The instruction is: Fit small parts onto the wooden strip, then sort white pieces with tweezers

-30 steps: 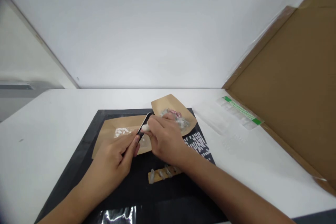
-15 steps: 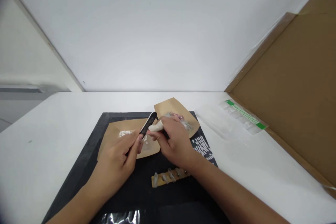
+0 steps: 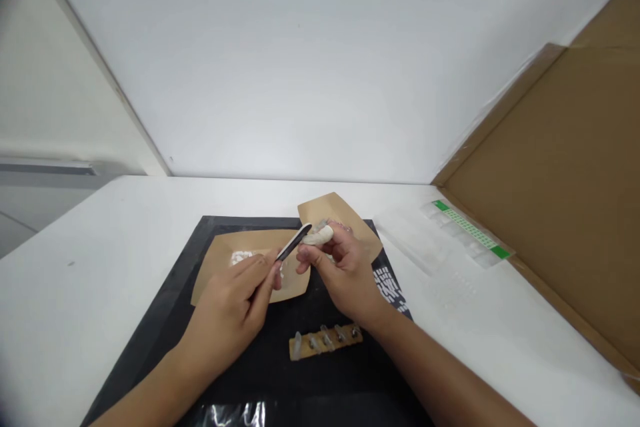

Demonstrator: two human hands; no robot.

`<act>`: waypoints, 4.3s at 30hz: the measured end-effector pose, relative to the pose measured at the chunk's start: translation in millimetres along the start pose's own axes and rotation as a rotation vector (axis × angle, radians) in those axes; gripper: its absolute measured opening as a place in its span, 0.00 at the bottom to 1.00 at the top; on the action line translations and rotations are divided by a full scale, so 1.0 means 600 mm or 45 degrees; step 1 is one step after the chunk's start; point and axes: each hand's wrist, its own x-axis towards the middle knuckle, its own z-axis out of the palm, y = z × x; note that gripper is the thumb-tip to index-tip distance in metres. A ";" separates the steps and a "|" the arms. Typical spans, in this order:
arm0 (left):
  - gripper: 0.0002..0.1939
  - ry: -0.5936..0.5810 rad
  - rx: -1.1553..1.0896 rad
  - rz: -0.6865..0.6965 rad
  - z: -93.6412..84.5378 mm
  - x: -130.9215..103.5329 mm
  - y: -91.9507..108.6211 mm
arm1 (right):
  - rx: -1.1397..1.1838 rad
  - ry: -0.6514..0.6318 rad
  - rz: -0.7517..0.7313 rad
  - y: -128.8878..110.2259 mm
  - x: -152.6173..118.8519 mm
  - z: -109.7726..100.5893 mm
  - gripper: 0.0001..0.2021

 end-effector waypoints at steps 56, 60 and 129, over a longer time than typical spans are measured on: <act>0.11 -0.019 -0.819 -0.325 0.015 0.008 0.005 | -1.137 -0.208 -1.238 -0.018 -0.019 -0.061 0.07; 0.14 0.010 -0.825 -0.500 0.021 0.003 -0.001 | -1.188 -0.303 -1.276 -0.044 -0.025 -0.063 0.09; 0.25 -0.125 -0.167 -0.043 0.027 -0.018 -0.009 | -0.186 -0.565 0.275 0.002 -0.118 -0.178 0.19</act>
